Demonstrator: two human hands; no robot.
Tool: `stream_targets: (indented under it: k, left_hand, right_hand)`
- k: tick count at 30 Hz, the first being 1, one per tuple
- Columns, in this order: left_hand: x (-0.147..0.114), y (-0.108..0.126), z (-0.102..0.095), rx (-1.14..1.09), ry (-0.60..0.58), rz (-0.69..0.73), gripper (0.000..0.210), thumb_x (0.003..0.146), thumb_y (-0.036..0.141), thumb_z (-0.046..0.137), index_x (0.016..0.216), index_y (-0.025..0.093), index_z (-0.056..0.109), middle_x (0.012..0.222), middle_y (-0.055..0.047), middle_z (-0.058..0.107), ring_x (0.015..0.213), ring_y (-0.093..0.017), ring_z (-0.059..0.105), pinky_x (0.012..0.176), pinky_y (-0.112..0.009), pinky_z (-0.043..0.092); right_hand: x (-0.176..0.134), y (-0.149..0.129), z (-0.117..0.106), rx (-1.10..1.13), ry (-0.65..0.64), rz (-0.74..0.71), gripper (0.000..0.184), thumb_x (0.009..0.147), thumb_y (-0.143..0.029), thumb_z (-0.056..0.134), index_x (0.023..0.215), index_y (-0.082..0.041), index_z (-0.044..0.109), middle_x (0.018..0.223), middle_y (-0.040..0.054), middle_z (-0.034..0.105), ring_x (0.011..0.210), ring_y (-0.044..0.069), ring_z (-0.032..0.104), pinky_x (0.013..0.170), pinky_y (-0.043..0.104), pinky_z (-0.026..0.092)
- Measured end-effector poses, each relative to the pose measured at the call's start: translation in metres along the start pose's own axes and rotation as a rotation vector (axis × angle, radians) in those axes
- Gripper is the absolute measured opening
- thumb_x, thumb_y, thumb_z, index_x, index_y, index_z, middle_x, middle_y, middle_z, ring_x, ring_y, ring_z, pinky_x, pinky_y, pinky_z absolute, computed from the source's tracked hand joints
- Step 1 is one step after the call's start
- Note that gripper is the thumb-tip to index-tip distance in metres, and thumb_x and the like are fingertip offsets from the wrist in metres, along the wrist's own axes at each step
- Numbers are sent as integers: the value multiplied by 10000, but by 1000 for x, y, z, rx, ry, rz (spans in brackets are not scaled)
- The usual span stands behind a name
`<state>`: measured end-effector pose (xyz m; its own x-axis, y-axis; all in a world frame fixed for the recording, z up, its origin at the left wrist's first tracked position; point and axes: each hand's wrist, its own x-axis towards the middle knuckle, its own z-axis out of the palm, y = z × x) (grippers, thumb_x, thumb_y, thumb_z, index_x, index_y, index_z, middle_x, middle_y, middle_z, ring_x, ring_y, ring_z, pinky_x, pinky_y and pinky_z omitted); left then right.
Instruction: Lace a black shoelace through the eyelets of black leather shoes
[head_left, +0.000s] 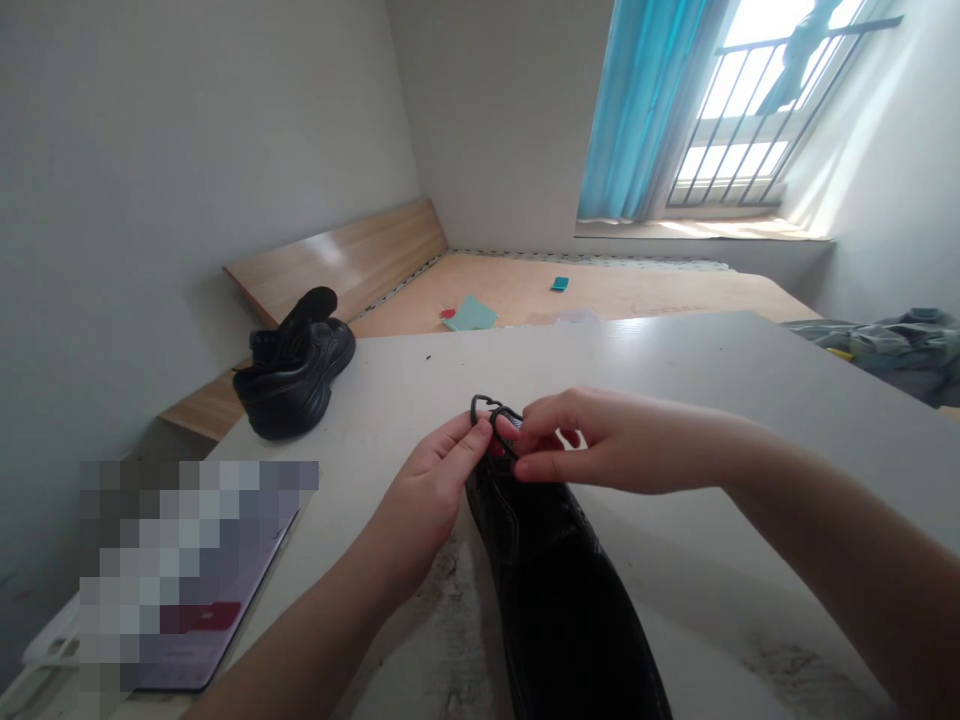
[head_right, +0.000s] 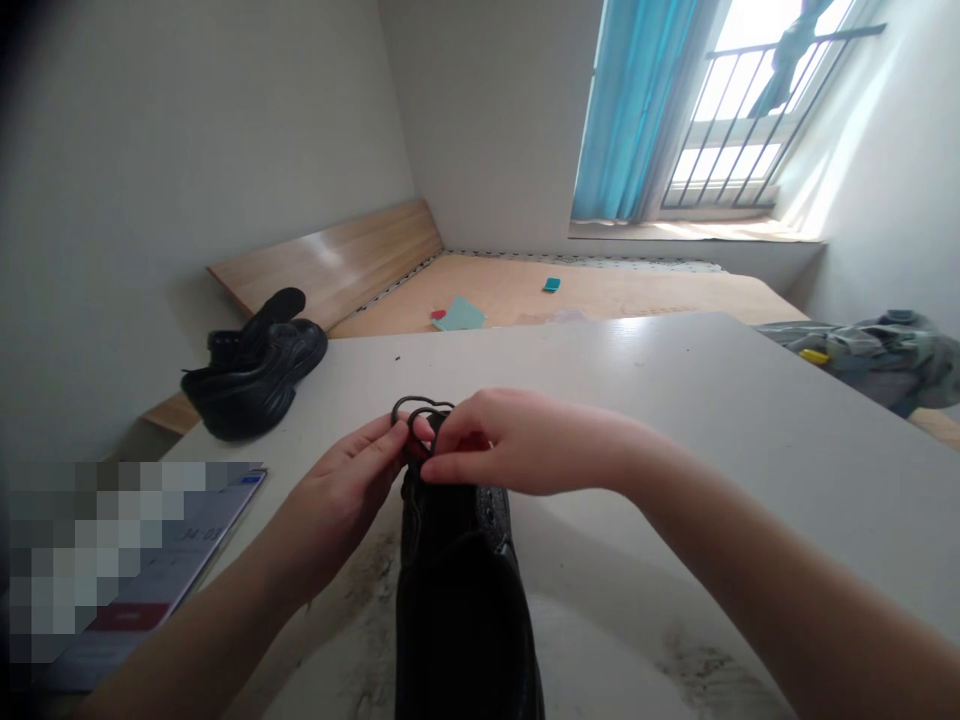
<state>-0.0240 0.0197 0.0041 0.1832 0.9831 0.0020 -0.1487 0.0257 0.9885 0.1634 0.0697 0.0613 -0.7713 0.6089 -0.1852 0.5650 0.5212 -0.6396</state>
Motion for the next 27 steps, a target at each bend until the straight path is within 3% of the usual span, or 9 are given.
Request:
stream_targets:
  k: [3, 6, 10, 12, 14, 17, 20, 24, 27]
  left_hand:
    - [0, 4, -1, 20, 0, 32, 239, 947, 357, 506, 842, 181, 630, 741, 2, 570, 816, -163, 566, 853, -303, 428]
    - [0, 9, -2, 112, 34, 53, 250, 943, 349, 493, 797, 177, 601, 664, 25, 470, 706, -139, 483, 755, -288, 402]
    - [-6, 13, 2, 253, -51, 55, 189, 883, 338, 570, 781, 184, 605, 697, 18, 504, 710, -150, 476, 704, -283, 401]
    - [-9, 13, 4, 305, -90, 74, 154, 864, 337, 598, 836, 190, 634, 740, 7, 561, 766, -174, 520, 733, -291, 421]
    - [-10, 11, 6, 318, -82, 104, 210, 879, 365, 579, 782, 186, 627, 747, -5, 584, 785, -184, 536, 746, -294, 430]
    - [-9, 10, 6, 269, -28, 92, 356, 901, 441, 531, 655, 185, 563, 682, 0, 534, 700, -160, 492, 679, -274, 412]
    - [-6, 13, 5, 247, -4, 71, 433, 916, 501, 484, 622, 192, 562, 611, 12, 451, 655, -157, 448, 652, -273, 388]
    - [-7, 17, 2, 260, 1, 85, 429, 927, 495, 474, 641, 200, 597, 639, -3, 510, 691, -171, 493, 707, -278, 410]
    - [-7, 17, 1, 288, 35, 115, 424, 914, 464, 521, 586, 198, 559, 657, -5, 559, 708, -164, 528, 740, -264, 422]
  right_hand:
    - [-1, -7, 2, 159, 2, -35, 326, 931, -459, 519, 798, -175, 606, 723, -10, 554, 647, 118, 455, 599, 266, 365]
    - [2, -10, 2, 334, 201, -155, 354, 971, -441, 468, 824, -166, 636, 800, 16, 625, 753, 134, 548, 691, 272, 430]
    - [7, -13, 12, 240, 463, -346, 339, 1011, -362, 413, 1073, -151, 670, 1224, 88, 630, 1167, 176, 550, 973, 305, 428]
    - [10, -15, 20, 79, 447, -423, 340, 1015, -322, 405, 1157, -149, 660, 1353, 95, 574, 1282, 191, 483, 1080, 337, 347]
    - [12, -16, 26, -85, 400, -439, 357, 1027, -301, 360, 1138, -154, 665, 1221, 87, 663, 1159, 190, 572, 1076, 371, 330]
    - [11, -16, 22, -202, 446, -289, 381, 1032, -326, 323, 983, -178, 671, 845, 29, 704, 801, 164, 618, 838, 343, 419]
    - [3, -14, 8, -153, 398, -58, 433, 1004, -447, 369, 767, -185, 620, 647, -6, 581, 621, 134, 505, 581, 280, 346]
    - [-5, -10, -3, -42, 129, -91, 353, 963, -489, 466, 862, -201, 642, 813, -1, 593, 726, 129, 514, 628, 267, 383]
    - [-5, -9, -2, -25, 166, -157, 293, 963, -456, 488, 912, -201, 623, 971, 17, 569, 867, 141, 520, 748, 282, 410]
